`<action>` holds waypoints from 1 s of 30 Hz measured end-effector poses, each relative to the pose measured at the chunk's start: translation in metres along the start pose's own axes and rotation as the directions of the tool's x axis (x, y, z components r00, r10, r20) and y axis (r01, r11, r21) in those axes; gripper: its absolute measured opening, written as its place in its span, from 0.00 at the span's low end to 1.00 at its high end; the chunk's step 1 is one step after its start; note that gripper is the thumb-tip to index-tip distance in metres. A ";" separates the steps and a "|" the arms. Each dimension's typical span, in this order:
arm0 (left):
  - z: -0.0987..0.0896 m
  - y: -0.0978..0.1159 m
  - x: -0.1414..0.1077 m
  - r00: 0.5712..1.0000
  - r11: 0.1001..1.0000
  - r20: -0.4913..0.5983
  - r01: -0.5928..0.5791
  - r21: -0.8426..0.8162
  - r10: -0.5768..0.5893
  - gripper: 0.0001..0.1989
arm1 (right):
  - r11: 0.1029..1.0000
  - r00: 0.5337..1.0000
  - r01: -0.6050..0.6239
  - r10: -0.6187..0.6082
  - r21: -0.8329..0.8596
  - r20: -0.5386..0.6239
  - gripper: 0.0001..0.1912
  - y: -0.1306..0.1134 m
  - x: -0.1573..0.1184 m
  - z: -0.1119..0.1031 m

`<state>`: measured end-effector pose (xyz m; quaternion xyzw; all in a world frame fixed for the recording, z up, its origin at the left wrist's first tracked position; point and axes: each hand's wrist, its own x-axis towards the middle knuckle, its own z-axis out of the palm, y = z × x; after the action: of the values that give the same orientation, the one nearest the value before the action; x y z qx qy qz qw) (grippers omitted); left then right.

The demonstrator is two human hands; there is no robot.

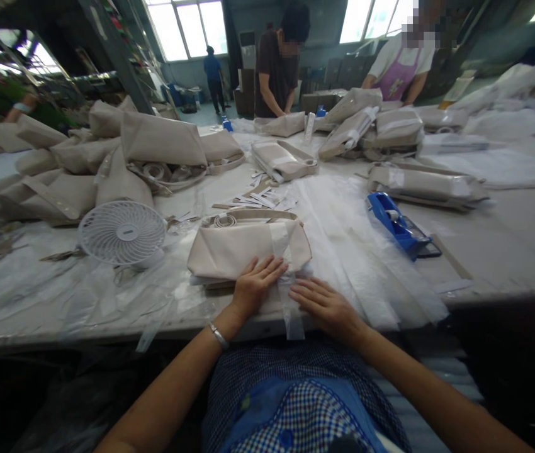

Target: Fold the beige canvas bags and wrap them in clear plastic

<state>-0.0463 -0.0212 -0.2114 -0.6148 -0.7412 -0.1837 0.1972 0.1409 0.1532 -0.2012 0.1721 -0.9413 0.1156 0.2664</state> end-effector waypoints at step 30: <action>0.006 0.004 0.003 0.997 0.998 -0.080 0.011 0.069 -0.006 0.24 | 0.997 0.985 -0.041 0.030 -0.066 -0.168 0.25 0.017 0.028 0.001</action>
<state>-0.0436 -0.0151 -0.2149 -0.5965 -0.7413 -0.1832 0.2471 0.1114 0.1607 -0.1887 0.1356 -0.9221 0.1015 0.3480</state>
